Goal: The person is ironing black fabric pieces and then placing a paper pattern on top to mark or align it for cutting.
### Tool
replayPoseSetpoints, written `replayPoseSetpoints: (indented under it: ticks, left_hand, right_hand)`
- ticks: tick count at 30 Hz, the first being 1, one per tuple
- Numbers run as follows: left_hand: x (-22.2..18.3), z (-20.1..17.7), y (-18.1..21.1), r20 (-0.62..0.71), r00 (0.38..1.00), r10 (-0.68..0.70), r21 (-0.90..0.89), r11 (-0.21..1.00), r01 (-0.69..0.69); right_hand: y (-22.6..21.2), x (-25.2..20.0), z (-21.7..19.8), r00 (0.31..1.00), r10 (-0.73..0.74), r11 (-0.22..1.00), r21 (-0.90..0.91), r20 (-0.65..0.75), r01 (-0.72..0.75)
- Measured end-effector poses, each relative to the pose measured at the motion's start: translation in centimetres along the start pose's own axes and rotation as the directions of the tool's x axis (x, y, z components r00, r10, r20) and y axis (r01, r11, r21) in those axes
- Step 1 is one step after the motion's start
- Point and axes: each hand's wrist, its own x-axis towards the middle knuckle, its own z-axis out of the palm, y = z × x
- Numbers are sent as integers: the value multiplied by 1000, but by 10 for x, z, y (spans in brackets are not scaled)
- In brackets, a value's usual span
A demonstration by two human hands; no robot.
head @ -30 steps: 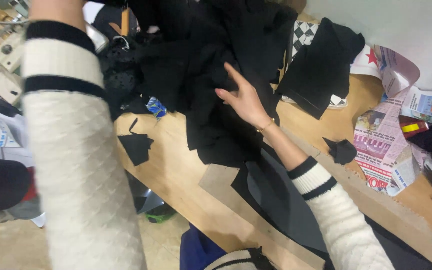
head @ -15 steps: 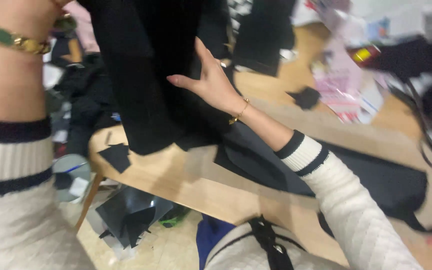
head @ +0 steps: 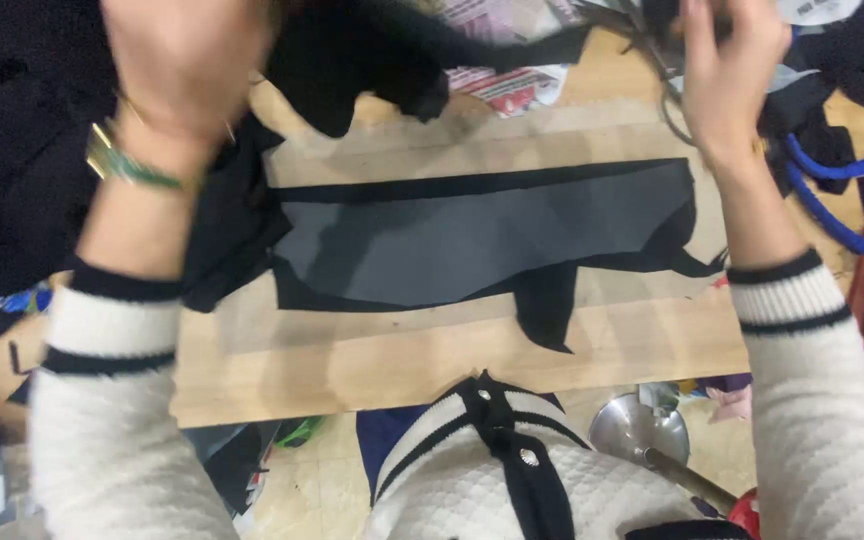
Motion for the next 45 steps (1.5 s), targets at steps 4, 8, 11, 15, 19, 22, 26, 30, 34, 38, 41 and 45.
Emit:
replayPoseSetpoints:
  ticks: [4,8,11,15,19,22,26,30,34,38,41,45]
  left_hand:
    - [-34,13,82,91,981,174,-42,984,-171]
    - [-164,51,152,118,976,185,-316,938,-140]
    - [-210,40,167,398,913,-86,-228,955,189]
    - [-234,37,156,367,449,-814,282,558,781]
    - [-281,56,139,283,348,-894,498,447,743]
    - [-281,53,116,350,468,-811,640,572,513]
    - [-316,28,27,136,292,-947,834,268,481]
    - [-409,-1,-46,-215,250,-944,746,7,666]
    - [-222,-12,11,-143,360,-922,551,228,803]
    - [-172,32,128,25,516,-856,245,506,827]
    - [-157,54,198,371,510,-776,-117,506,855]
    - [-169,77,231,443,653,-615,71,749,658]
  right_hand:
    - [7,-79,-29,960,87,992,63,267,-107]
    - [7,-126,-14,874,276,941,74,400,-331]
    - [14,-137,13,791,345,901,59,506,-430]
    - [12,-118,69,639,474,765,77,605,-640]
    - [32,-98,143,659,516,691,187,548,-698]
    - [66,-103,200,666,589,654,215,457,-726]
    - [91,-109,247,616,719,490,394,323,-778]
    - [113,-118,265,514,816,319,538,263,-781]
    - [92,-100,244,413,851,226,483,324,-846]
    - [97,-95,251,397,848,170,530,351,-831]
    - [83,-73,238,316,860,116,450,401,-886]
    - [51,-40,221,303,790,222,211,533,-952]
